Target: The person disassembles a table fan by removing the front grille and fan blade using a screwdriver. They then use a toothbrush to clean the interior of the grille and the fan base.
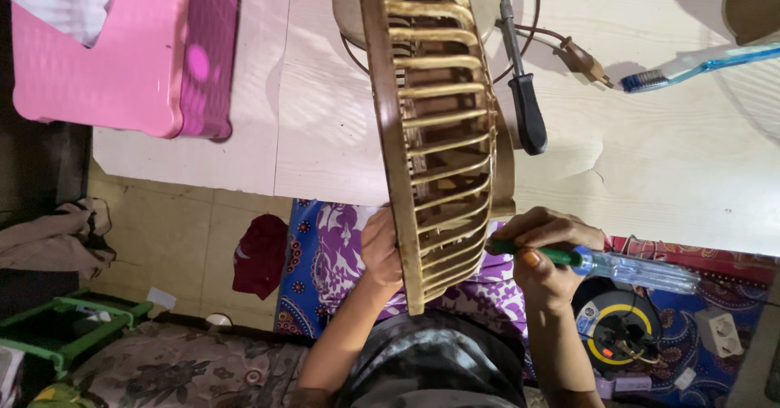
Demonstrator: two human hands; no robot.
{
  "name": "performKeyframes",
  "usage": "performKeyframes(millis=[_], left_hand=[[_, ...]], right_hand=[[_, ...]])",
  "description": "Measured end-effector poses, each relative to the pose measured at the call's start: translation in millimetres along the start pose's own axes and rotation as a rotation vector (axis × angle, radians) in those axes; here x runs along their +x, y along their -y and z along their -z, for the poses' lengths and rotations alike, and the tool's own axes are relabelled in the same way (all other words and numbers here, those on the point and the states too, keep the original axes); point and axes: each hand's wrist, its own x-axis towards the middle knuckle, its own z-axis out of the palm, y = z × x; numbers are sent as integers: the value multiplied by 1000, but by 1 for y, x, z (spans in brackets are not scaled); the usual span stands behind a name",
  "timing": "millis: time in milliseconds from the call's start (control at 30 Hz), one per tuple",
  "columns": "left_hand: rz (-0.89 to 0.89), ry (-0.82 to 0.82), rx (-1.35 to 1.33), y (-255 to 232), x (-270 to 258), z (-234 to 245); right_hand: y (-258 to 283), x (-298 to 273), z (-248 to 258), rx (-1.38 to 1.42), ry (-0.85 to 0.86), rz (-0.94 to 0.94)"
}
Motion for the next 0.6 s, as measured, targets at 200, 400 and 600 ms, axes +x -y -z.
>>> performKeyframes(millis=[200,400,600], left_hand=[[-19,-21,12,6,-19,-9],[-100,-40,24,9,-21,-12],[88,33,19,-7,-8,6]], right_hand=[[-11,-8,7,198,-43,-73],[-3,-1,4,309,-39,-175],[-7,-1,-1,241,21,-128]])
